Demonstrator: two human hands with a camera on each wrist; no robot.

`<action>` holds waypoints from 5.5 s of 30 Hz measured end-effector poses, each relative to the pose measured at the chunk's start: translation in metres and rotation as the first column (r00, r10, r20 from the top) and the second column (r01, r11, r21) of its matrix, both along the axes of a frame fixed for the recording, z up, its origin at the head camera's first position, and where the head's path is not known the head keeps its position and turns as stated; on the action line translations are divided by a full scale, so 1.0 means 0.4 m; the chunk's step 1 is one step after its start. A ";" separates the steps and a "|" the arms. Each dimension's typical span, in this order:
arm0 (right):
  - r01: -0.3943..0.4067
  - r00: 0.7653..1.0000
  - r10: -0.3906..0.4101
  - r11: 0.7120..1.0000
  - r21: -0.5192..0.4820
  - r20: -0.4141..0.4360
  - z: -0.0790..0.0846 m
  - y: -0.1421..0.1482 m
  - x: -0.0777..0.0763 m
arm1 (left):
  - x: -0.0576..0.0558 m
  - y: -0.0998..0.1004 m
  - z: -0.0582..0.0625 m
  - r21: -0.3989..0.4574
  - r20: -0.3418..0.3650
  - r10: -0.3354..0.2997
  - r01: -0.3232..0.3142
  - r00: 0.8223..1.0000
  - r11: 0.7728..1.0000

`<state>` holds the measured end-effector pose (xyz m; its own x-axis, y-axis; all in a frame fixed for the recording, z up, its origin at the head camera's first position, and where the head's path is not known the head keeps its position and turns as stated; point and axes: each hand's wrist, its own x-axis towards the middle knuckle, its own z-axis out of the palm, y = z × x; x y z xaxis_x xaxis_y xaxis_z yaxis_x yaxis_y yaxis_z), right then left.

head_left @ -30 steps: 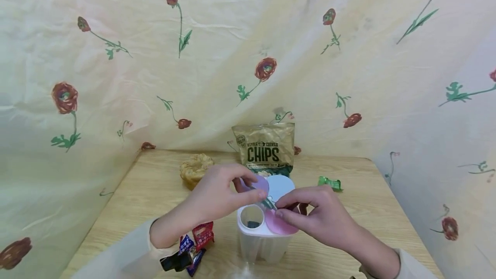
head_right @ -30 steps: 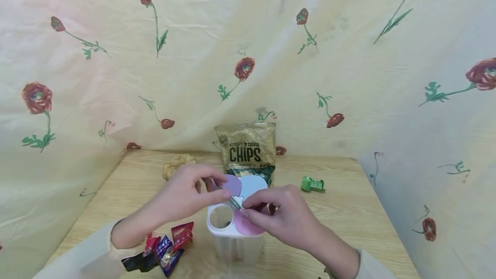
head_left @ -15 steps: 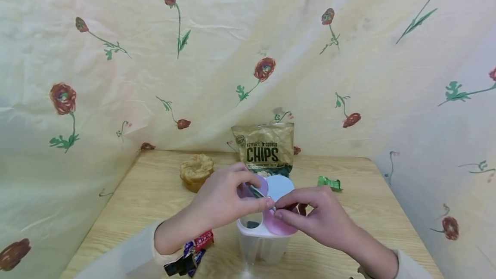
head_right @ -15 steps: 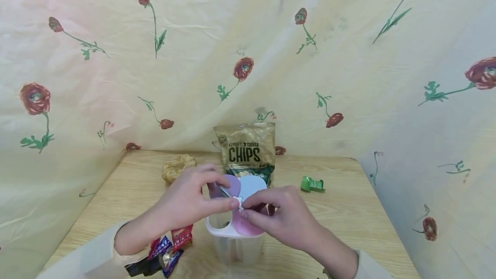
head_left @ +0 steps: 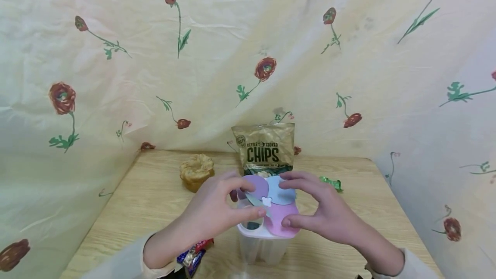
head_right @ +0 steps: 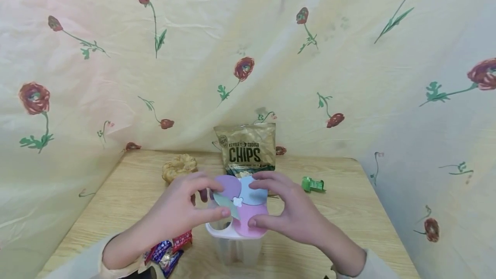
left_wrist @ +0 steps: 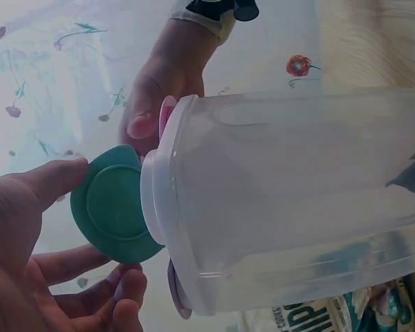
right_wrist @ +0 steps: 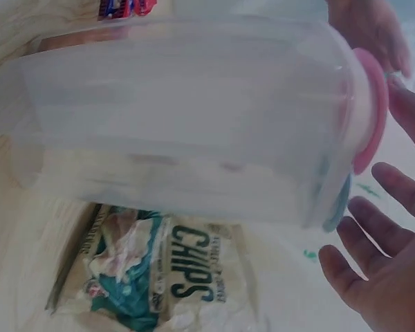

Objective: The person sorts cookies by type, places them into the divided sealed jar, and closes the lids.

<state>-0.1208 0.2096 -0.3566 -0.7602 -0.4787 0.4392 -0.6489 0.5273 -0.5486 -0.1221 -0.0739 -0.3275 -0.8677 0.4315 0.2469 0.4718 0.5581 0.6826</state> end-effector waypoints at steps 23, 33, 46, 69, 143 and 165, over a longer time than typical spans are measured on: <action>-0.012 0.996 0.007 0.998 0.053 0.091 -0.024 0.046 -0.018 | 0.019 -0.064 -0.113 0.018 -0.253 -0.166 0.176 0.953 0.984; -0.050 0.992 0.046 0.998 0.036 0.121 -0.021 0.045 -0.019 | 0.002 -0.062 -0.141 0.192 0.018 -0.073 0.068 0.997 0.979; -0.070 0.973 0.058 0.997 0.044 0.223 -0.002 0.047 -0.023 | -0.029 -0.056 -0.162 0.340 0.321 -0.203 0.087 0.925 0.936; -0.042 0.963 0.020 0.996 0.076 0.270 0.004 0.035 -0.019 | -0.026 -0.039 -0.138 0.249 0.386 -0.219 0.128 0.896 0.960; 0.087 0.732 0.160 0.942 -0.324 0.662 -0.185 0.057 -0.123 | 0.158 -0.091 -0.418 0.692 0.155 -0.558 0.314 0.815 0.651; 0.036 0.871 0.141 0.937 -0.348 0.471 -0.207 0.104 -0.023 | 0.054 -0.080 -0.372 0.569 0.270 -0.415 0.204 0.869 0.797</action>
